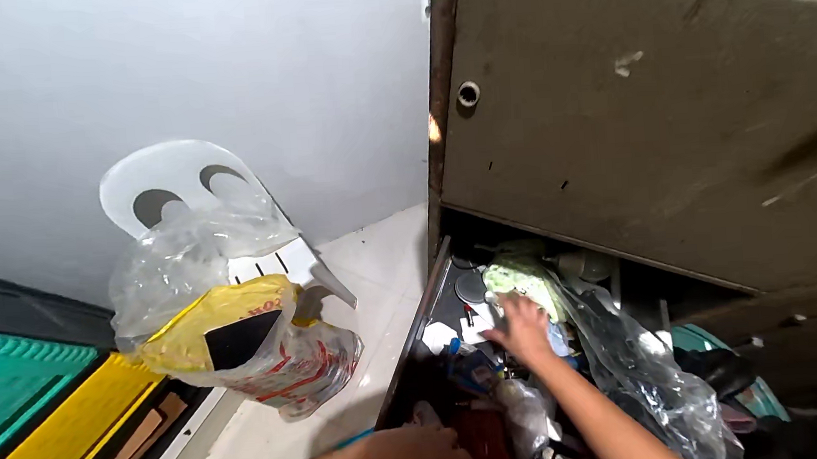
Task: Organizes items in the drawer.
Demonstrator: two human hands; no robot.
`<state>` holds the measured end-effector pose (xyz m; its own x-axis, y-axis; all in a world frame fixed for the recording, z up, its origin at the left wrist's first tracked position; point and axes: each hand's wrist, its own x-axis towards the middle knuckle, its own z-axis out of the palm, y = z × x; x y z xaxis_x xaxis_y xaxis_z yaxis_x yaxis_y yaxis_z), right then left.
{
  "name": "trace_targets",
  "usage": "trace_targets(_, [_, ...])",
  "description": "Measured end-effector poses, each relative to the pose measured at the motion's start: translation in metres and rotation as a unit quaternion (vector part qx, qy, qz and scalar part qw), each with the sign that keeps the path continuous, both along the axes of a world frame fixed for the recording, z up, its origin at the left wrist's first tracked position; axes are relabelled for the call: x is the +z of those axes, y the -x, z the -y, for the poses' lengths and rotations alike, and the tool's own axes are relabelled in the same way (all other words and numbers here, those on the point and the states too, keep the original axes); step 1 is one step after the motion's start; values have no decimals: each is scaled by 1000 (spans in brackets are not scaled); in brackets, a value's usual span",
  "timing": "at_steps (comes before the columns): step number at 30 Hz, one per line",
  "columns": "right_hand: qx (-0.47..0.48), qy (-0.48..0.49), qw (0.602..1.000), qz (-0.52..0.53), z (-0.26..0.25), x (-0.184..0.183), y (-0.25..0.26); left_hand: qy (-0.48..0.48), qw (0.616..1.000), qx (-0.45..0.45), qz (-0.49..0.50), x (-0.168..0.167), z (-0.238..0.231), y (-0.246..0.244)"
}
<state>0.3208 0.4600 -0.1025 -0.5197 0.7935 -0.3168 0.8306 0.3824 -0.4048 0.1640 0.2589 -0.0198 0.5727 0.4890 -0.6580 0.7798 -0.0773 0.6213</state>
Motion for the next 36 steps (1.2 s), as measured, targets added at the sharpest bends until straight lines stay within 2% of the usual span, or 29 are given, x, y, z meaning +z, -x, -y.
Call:
trace_targets(2, [-87,-96,989,71,-34,18,-19,-19,999,39,29,12,0,10])
trace_targets(3, [-128,-87,978,138,-49,27,-30,-33,996,61,47,16,1,17])
trace_targets(5, [-171,-12,942,289,-70,40,-45,-43,991,101,79,29,4,29])
trace_targets(8, [-130,67,916,372,-76,50,-54,-42,989,115,86,47,7,45])
trace_targets(12, [-54,145,934,323,-58,68,-54,-65,981,170,68,56,4,58])
trace_targets(16, [65,220,934,273,6,101,-33,-61,979,188,54,51,-5,64])
trace_targets(19, [99,242,936,234,37,118,-35,-66,981,174,45,53,-9,61])
trace_targets(24, [-71,247,943,211,22,118,-101,-51,987,154,-6,56,-29,61])
trace_targets(27, [-163,223,931,239,4,116,-137,-81,987,113,-86,51,-67,47])
trace_targets(30, [-230,196,930,208,-12,106,-161,-120,981,65,-136,26,-123,21])
trace_targets(36, [-272,185,921,209,-4,119,-170,-242,958,48,-150,-67,-228,-48])
